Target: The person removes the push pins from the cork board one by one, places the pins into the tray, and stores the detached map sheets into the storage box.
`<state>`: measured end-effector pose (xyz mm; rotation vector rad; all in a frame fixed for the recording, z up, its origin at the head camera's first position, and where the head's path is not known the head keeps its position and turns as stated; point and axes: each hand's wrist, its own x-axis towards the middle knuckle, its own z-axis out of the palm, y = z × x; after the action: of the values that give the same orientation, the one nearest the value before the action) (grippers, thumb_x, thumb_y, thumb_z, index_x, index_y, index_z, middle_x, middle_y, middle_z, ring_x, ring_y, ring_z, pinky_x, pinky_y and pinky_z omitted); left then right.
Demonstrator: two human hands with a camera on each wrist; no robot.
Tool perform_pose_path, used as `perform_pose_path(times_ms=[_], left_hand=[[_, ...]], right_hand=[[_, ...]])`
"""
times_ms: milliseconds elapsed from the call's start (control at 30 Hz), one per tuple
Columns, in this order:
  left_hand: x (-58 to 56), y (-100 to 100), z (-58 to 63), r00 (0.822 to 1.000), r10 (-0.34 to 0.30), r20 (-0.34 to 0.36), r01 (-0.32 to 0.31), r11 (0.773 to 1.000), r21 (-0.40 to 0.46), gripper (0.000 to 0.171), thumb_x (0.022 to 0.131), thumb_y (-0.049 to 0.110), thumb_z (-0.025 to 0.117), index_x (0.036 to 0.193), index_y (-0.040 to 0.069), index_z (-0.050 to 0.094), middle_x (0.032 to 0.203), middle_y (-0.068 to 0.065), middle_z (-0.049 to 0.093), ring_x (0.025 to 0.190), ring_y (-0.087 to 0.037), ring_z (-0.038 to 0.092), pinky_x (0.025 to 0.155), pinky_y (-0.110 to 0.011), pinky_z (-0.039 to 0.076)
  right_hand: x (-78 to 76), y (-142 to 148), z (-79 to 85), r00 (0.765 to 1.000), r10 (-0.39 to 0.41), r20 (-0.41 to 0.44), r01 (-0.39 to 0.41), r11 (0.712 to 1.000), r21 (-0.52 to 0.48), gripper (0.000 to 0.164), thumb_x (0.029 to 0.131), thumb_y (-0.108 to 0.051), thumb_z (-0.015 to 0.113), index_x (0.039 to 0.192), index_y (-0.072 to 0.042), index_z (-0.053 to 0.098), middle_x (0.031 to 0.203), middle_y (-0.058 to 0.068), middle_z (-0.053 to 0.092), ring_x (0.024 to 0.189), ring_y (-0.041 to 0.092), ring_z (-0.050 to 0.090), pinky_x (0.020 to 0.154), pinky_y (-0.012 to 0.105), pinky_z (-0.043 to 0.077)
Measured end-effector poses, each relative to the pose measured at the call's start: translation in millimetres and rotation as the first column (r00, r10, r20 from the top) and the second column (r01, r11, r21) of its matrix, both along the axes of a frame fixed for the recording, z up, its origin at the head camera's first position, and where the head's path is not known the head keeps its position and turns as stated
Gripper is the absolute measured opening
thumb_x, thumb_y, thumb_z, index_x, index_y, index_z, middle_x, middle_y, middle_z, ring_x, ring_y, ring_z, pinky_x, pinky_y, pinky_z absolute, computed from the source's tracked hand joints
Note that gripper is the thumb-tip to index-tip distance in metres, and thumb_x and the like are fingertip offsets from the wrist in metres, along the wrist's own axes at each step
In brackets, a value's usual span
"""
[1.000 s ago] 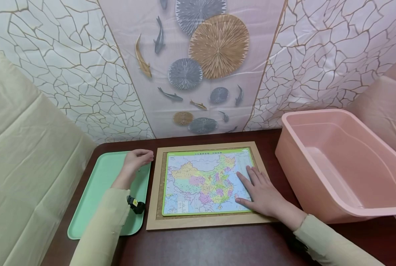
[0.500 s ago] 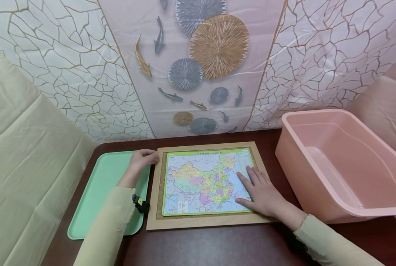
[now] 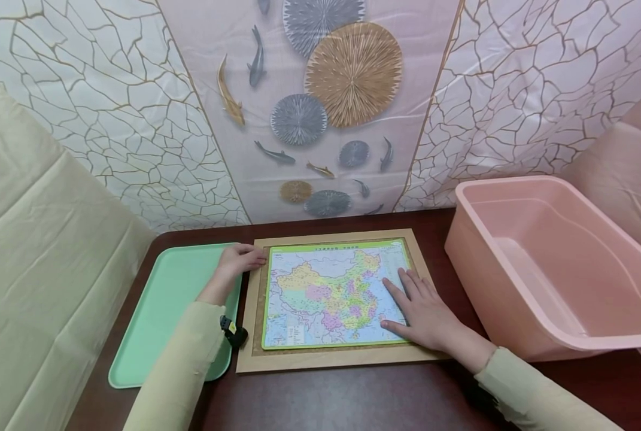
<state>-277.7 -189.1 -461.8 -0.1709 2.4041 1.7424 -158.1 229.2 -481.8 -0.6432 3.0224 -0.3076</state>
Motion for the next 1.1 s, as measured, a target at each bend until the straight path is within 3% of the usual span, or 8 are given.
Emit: perform_pose_path(times_ms=[100,333,667,1100], left_hand=[[-0.5,3,0.1,1.0,-0.001,0.006,0.001,1.0,-0.008,0.042,0.11,0.024,0.061,0.137,-0.009,0.063,0.136,-0.026,0.069,0.102,-0.014,0.073,0.101,-0.031,0.061],[-0.3,8,-0.2,0.999,0.029,0.018,-0.029,0.999,0.022,0.043,0.111,0.02,0.058,0.141,-0.011,0.059,0.141,-0.03,0.064,0.124,-0.035,0.069,0.107,-0.036,0.059],[-1.0,11,-1.1,0.999,0.028,0.018,-0.028,1.0,-0.011,0.039,0.112,0.019,0.057,0.138,-0.009,0.063,0.139,-0.028,0.067,0.111,-0.022,0.074,0.1,-0.03,0.062],[-0.7,14,-1.6,0.999,0.017,0.028,-0.018,1.0,0.024,0.043,0.111,0.018,0.057,0.146,-0.008,0.056,0.144,-0.029,0.062,0.126,-0.035,0.067,0.11,-0.04,0.057]], right_hand=[[-0.8,-1,0.2,1.0,0.003,-0.005,-0.003,1.0,-0.001,0.091,0.099,-0.065,0.063,0.167,-0.012,0.035,0.173,0.029,0.023,0.161,0.05,0.021,0.128,0.07,0.022],[-1.2,-1,0.8,1.0,0.002,-0.002,-0.002,1.0,0.0,0.09,0.099,-0.065,0.062,0.167,-0.012,0.035,0.173,0.029,0.023,0.161,0.05,0.02,0.128,0.071,0.022],[-0.4,-1,1.0,1.0,0.003,-0.002,-0.003,1.0,-0.007,0.09,0.099,-0.065,0.063,0.166,-0.011,0.036,0.173,0.029,0.023,0.161,0.05,0.02,0.128,0.071,0.023],[0.6,0,2.2,1.0,0.009,-0.025,-0.009,1.0,0.0,0.09,0.098,-0.066,0.063,0.165,-0.011,0.038,0.172,0.03,0.026,0.159,0.051,0.024,0.126,0.071,0.026]])
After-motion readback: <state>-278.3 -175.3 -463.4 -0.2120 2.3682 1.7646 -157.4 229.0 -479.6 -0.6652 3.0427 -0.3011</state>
